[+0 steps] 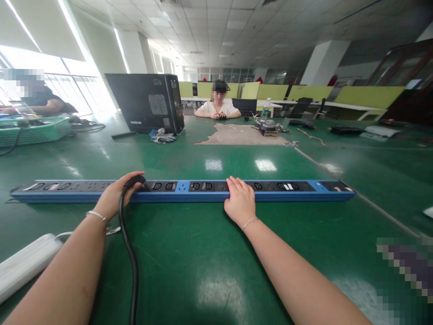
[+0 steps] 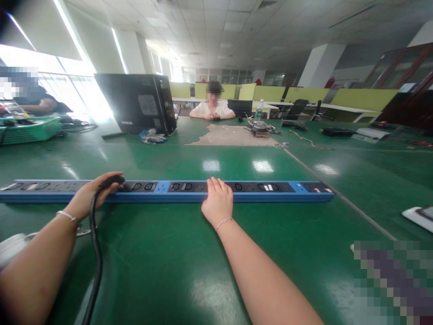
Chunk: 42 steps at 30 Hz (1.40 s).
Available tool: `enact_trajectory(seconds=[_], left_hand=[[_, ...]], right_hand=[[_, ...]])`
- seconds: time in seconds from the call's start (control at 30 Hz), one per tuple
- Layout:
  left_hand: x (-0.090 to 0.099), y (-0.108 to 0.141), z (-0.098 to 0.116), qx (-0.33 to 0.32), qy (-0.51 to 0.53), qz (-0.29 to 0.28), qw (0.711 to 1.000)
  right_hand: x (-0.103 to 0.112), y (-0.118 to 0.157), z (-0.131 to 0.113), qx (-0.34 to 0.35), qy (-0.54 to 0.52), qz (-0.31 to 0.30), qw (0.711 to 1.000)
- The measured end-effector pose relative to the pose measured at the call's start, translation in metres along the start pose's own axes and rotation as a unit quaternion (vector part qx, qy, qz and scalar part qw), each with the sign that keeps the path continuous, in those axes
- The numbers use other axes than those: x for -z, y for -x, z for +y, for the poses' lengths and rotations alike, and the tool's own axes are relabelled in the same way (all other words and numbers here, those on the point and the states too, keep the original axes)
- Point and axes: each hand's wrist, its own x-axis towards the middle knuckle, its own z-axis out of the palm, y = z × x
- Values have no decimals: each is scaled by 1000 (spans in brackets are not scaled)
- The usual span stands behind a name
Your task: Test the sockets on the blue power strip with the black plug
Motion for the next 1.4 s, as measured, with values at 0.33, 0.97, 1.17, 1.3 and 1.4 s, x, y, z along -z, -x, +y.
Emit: enact_trajectory(seconds=[0.33, 0.97, 1.17, 1.3, 1.4], left_hand=[[-3, 2, -7, -21, -9, -36, 999], [-9, 16, 5, -8, -163, 12, 986], [-8, 13, 11, 6, -187, 17, 982], [-13, 16, 8, 8, -173, 27, 984], [-16, 19, 7, 10, -170, 36, 985]], right_hand=[[0, 0, 0, 0, -1, 6, 1000], [-1, 0, 0, 0, 4, 10, 1000], [-1, 0, 0, 2, 6, 9, 1000], [0, 0, 0, 2, 6, 8, 1000], [0, 0, -1, 1, 8, 6, 1000]])
